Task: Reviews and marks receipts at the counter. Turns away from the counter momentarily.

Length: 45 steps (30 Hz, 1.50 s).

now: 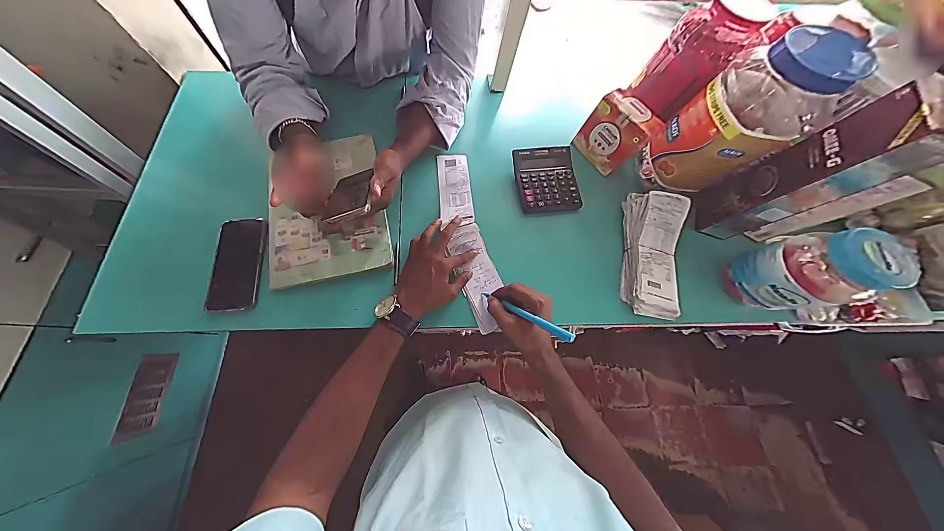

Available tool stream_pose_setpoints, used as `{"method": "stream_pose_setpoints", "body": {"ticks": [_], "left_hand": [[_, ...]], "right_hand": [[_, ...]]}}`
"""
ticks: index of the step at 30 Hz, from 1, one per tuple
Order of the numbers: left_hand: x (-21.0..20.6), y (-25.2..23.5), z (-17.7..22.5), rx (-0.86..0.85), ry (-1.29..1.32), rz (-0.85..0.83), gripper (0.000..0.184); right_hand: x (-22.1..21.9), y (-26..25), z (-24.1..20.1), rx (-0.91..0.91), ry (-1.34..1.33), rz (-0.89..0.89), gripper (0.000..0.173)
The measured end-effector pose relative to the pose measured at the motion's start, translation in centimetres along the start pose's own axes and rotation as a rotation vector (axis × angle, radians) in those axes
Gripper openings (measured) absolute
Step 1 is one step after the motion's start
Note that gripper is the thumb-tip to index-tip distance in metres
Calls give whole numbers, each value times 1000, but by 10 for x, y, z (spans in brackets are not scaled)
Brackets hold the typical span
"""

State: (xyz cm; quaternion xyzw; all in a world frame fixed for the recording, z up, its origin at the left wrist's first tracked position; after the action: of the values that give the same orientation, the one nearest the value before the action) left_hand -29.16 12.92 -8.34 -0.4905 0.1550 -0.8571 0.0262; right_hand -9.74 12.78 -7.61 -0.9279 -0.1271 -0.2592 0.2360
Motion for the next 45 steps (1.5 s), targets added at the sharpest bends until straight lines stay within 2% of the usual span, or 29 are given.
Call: {"method": "stream_pose_setpoints", "body": {"ticks": [12,18,23,45], "left_hand": [[1,1,0,-14,-1,5,38],[1,-1,-1,-4,5,11,37],[1,-1,1,-11,14,9,36],[1,1,1,-3,22,14,36]], "right_hand": [[1,-1,1,-40,-9,7,9],[11,-4,5,-68,-116,47,9],[8,-3,7,4,27,14,11],[9,-4,7,-33,49,58,10]]}}
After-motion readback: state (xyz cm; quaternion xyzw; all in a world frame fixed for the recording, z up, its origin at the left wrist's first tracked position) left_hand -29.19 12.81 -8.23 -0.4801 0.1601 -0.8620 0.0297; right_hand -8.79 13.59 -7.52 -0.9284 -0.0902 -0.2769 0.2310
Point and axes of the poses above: each hand's wrist, its own y-axis away from the middle knuckle, its own x-axis out of the back of the hand, z = x × y, the point moved 6 cm from there along -y, towards the middle knuckle, and after that the axes turned 10 degrees about y, right-handed, at the moved point
